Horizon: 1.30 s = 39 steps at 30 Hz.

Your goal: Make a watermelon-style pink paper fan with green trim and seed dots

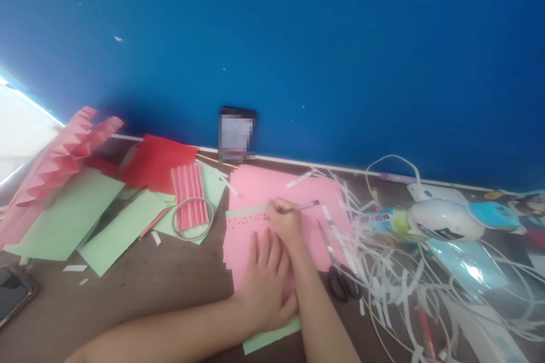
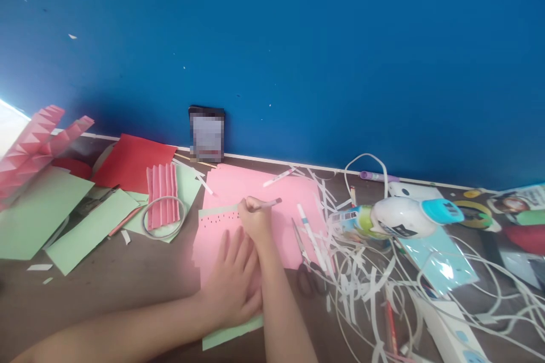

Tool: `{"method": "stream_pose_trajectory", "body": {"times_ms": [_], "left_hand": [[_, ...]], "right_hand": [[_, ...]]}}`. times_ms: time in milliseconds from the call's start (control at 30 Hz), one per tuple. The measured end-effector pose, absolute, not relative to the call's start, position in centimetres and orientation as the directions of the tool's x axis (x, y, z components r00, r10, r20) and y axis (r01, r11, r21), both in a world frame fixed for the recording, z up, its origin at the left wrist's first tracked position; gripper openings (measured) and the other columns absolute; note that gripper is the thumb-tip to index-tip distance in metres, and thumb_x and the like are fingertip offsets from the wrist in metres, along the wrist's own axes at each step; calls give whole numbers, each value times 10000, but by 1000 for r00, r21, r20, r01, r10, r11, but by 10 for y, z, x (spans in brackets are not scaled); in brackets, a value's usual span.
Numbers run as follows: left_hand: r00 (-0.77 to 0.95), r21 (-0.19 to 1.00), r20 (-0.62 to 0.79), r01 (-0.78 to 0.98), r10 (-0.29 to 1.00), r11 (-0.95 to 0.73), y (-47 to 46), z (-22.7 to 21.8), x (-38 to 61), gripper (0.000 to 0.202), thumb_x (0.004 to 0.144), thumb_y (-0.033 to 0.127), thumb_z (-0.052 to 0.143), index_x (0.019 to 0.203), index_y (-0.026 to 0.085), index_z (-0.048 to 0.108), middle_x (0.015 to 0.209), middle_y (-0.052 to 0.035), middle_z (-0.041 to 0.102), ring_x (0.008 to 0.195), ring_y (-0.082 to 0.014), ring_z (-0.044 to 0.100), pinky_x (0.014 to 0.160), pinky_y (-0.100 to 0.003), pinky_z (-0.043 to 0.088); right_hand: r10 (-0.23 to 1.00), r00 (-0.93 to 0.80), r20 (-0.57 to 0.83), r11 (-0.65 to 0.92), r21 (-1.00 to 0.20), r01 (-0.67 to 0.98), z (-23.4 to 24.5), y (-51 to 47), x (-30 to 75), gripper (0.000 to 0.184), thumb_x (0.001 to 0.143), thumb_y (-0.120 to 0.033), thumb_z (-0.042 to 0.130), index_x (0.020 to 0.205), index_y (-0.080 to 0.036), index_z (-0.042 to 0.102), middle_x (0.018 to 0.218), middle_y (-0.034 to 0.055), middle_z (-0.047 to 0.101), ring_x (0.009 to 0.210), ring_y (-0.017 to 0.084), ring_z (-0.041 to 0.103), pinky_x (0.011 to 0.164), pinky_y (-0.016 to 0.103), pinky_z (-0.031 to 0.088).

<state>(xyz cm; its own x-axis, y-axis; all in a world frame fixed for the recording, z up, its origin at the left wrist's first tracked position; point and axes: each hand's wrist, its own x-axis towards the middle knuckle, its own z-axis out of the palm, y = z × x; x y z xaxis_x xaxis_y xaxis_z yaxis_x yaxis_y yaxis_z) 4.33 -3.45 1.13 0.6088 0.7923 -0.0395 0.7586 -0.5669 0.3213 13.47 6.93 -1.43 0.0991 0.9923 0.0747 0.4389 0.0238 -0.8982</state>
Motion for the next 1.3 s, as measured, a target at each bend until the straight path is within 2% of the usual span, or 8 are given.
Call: {"method": "stream_pose_trajectory", "body": {"times_ms": [133, 467, 1133, 1300], "left_hand": [[604, 297, -32, 767, 797, -569, -35, 11, 43, 662, 848, 463, 196, 1370, 56, 194, 1404, -184, 241, 1285, -418, 64, 990, -622, 9], [613, 349, -38, 748, 789, -565, -35, 12, 43, 652, 856, 445, 181, 1365, 36, 193, 1400, -218, 219, 1280, -433, 21, 978, -638, -8], [595, 308, -24, 769, 803, -560, -35, 10, 44, 669, 846, 471, 201, 1373, 59, 182, 1401, -194, 242, 1287, -416, 56, 991, -617, 14], [589, 298, -19, 775, 808, -558, -35, 10, 44, 668, 848, 475, 202, 1375, 67, 180, 1403, -191, 238, 1289, -411, 55, 991, -617, 13]], "right_hand": [[991, 99, 89, 38, -901, 431, -14, 69, 134, 323, 708, -236, 439, 451, -199, 247, 416, -73, 233, 403, 57, 251, 400, 200, 237], [990, 95, 100, 51, -904, 425, -12, 69, 134, 325, 712, -229, 438, 448, -198, 250, 413, -72, 237, 399, 55, 242, 399, 202, 232], [991, 85, 101, 57, -908, 415, -21, 70, 136, 325, 719, -219, 450, 440, -191, 285, 401, -76, 256, 391, 51, 251, 389, 195, 241], [967, 169, 193, 103, -897, 430, -14, 65, 137, 365, 755, -244, 466, 439, -190, 291, 405, -69, 292, 404, 59, 285, 414, 203, 265]]}}
